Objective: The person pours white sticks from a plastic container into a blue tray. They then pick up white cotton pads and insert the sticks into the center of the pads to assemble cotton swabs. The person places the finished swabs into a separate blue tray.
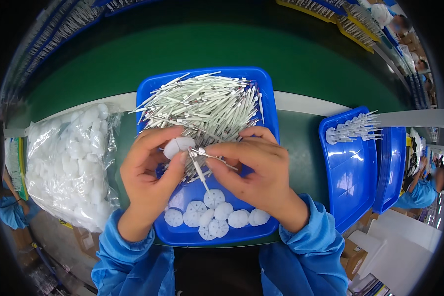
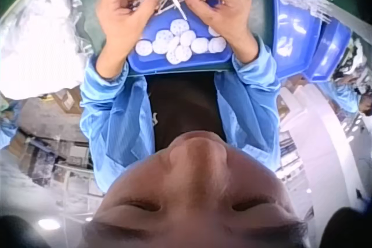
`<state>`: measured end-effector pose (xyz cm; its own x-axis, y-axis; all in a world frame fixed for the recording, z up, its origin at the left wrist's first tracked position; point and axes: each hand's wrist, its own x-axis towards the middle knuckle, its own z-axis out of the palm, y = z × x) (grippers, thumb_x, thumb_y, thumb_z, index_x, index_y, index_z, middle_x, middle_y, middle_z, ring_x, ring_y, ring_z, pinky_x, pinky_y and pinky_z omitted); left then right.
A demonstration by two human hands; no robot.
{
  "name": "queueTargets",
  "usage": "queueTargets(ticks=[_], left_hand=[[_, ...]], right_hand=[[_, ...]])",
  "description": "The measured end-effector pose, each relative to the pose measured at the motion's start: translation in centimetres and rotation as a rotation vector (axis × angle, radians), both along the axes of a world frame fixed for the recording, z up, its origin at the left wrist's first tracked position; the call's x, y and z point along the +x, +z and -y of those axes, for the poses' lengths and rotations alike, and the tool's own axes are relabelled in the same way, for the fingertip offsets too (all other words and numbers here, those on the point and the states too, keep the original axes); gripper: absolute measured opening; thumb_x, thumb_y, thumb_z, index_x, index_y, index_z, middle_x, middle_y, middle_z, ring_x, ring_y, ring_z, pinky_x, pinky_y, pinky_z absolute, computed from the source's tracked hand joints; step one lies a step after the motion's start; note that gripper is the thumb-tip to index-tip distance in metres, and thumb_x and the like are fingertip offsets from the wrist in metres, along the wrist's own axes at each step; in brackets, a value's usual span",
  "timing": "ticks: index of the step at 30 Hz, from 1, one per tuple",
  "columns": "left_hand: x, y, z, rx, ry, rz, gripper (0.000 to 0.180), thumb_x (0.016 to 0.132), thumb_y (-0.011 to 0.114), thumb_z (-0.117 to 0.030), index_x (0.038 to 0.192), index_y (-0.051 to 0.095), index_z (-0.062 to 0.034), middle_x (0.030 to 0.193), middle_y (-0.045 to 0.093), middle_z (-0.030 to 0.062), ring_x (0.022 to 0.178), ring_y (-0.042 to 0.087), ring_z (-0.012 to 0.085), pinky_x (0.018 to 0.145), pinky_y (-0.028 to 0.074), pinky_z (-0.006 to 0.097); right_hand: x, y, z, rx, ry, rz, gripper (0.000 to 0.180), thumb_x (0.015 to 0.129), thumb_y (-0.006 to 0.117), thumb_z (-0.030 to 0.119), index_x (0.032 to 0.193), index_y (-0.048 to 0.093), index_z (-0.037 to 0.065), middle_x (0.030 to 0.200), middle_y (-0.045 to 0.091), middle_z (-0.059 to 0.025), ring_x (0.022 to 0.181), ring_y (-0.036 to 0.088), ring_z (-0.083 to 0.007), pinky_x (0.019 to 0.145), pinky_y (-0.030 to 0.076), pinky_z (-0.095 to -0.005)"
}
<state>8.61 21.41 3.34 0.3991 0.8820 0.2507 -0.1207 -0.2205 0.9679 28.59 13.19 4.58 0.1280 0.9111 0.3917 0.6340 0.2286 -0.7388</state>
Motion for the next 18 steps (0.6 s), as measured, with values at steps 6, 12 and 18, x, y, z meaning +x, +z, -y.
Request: queueTargets(ticks=[6,12,18], left_hand=[[-0.3,-0.3,-0.7,0.167,0.03,-0.128,0.036,0.087,0.082,0.007,0.122,0.08,-0.0037,0.117,0.076,0.0117,0.104,0.075,0.0221,0.084,0.06,0.031],[-0.6,-0.1,-0.8,0.311,-0.053,-0.257,0.034,0.094,0.073,0.011,0.127,0.076,0.0021,0.126,0.076,0.0163,0.111,0.073,0.0224,0.095,0.06,0.033],[-0.1,0.7,-0.8,0.508,0.024,-0.395,0.044,0.082,0.082,0.007,0.124,0.082,-0.0058,0.11,0.083,0.0098,0.093,0.074,0.0256,0.082,0.059,0.035]], right_hand=[[-0.1,-0.7,0.4,-0.06,-0.006,-0.135,0.02,0.084,0.089,0.007,0.103,0.086,0.014,0.059,0.063,0.006,0.057,0.062,-0.0074,0.09,0.051,-0.0315],[-0.8,-0.1,0.3,-0.064,-0.026,-0.127,0.015,0.086,0.089,0.008,0.1,0.085,0.014,0.059,0.064,0.0049,0.056,0.062,-0.0081,0.088,0.05,-0.0321],[-0.3,0.2,0.0,-0.149,-0.006,-0.146,0.009,0.089,0.087,0.01,0.096,0.083,0.011,0.067,0.071,0.0006,0.059,0.067,-0.0137,0.073,0.052,-0.0331]])
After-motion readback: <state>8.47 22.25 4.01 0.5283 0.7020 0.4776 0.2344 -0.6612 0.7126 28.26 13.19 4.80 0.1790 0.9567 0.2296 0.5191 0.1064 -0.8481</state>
